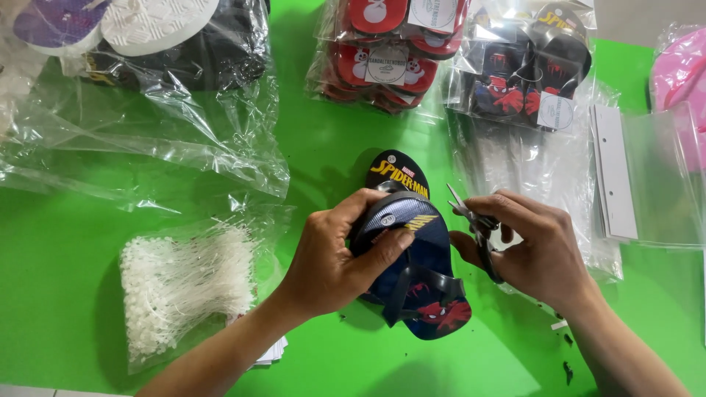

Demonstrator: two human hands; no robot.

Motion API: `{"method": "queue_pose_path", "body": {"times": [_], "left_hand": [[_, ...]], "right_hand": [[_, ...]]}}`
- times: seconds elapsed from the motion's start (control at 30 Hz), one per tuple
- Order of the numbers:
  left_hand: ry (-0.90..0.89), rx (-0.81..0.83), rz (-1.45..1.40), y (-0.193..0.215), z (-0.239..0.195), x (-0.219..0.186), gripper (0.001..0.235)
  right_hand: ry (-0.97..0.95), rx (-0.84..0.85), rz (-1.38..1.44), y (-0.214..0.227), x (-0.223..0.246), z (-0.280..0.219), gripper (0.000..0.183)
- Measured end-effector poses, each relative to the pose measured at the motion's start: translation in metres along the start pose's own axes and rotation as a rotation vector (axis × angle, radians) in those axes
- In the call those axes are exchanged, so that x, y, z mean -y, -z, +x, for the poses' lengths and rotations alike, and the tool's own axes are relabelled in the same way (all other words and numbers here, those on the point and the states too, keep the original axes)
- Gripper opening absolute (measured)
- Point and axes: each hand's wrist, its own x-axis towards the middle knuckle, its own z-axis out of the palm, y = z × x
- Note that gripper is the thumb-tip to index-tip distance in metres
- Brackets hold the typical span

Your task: Trimming excess rubber material from flip-flops using scissors to finish the product.

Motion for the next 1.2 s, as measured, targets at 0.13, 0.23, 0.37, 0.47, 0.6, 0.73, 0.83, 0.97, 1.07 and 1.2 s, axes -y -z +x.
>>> {"method": "queue_pose_path", "body": {"times": [0.13, 0.23, 0.37, 0.47, 0.6, 0.73, 0.83, 0.97, 1.07, 1.2], "left_hand": [[0.017, -0.067, -0.003, 0.002, 0.002, 0.002, 0.043], [0.031, -0.135, 0.008, 0.005, 0.003, 0.002, 0.042], [0.011, -0.176, 0.053, 0.004, 0.003, 0.005, 0.041], [0.007, -0.196, 0.052, 0.005, 0.002, 0.005, 0.040], [0.008, -0.224, 0.053, 0.004, 0.001, 0.005, 0.034], [0.003, -0.244, 0.047, 0.005, 0.001, 0.003, 0.031], [0.005, -0.239, 0.049, 0.004, 0.002, 0.002, 0.032], [0.015, -0.189, 0.043, 0.004, 0.001, 0.010, 0.034], [0.044, -0.206, 0.051, 0.004, 0.001, 0.015, 0.034], [0.033, -0.224, -0.004, 0.003, -0.001, 0.021, 0.033]], "right_hand": [[-0.153, 0.011, 0.221, 0.003, 0.008, 0.002, 0.038], [-0.230, 0.042, 0.372, 0.003, 0.006, 0.000, 0.040], [-0.258, 0.107, 0.474, 0.005, 0.008, 0.002, 0.042], [-0.274, 0.144, 0.552, 0.003, 0.005, 0.001, 0.041], [-0.236, 0.225, 0.694, 0.002, 0.000, 0.001, 0.047], [-0.128, 0.317, 0.636, -0.001, -0.006, -0.001, 0.058], [-0.219, 0.269, 0.551, -0.008, 0.000, -0.003, 0.061], [-0.254, 0.218, 0.451, -0.024, -0.001, -0.006, 0.052], [-0.244, 0.198, 0.426, -0.026, 0.002, -0.008, 0.053], [-0.251, 0.188, 0.402, -0.024, 0.007, -0.009, 0.048]]}}
